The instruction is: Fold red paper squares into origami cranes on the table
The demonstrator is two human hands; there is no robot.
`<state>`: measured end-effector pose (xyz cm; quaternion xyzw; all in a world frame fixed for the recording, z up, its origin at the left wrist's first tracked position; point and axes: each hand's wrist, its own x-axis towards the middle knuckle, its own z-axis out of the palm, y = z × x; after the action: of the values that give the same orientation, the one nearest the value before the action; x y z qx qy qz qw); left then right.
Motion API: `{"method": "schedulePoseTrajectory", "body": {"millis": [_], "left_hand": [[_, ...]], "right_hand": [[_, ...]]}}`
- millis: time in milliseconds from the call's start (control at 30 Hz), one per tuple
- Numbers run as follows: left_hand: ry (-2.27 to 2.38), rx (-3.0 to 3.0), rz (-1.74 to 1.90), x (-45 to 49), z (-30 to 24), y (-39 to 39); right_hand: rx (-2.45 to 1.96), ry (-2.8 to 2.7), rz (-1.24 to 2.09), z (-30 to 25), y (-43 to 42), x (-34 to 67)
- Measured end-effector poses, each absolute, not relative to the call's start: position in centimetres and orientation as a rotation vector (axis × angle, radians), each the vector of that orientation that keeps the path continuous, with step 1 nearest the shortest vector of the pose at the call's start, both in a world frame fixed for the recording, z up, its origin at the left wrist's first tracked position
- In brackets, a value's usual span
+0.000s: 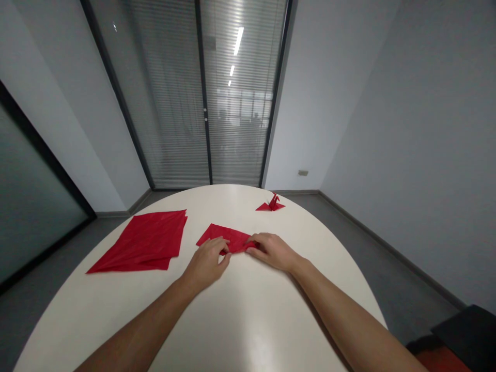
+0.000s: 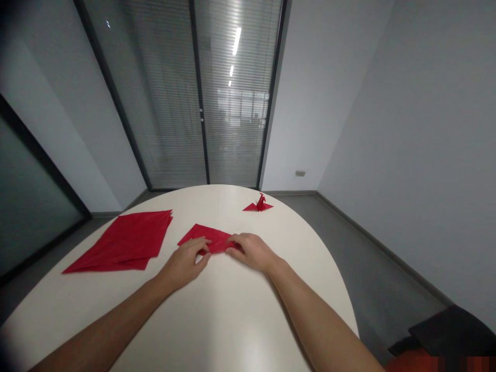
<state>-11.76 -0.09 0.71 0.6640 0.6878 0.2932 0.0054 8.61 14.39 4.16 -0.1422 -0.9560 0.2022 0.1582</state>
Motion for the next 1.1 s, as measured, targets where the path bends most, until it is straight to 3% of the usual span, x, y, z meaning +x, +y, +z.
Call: {"method": "schedulePoseTrajectory", "body": {"millis": [467, 833, 967, 1100], "left_hand": [[2.211, 2.074, 0.907, -11.7, 1.3, 0.5], [2.17, 2.171, 0.88, -11.9, 0.7, 0.5], [2.166, 2.243, 0.851, -12.1, 0.3, 0.7], [2.103, 2.312, 0.781, -12.1, 0.4, 0.9]], "right_hand": [[-0.562, -2.508, 0.804, 2.1, 16.1, 7.2], [-0.469, -2.448, 0.671, 1.1, 16.0, 6.6], [-0.358, -2.562, 0.459, 1.9, 15.5, 6.6], [-0.282, -2.792, 0.453, 2.6, 13.9, 6.7]]}}
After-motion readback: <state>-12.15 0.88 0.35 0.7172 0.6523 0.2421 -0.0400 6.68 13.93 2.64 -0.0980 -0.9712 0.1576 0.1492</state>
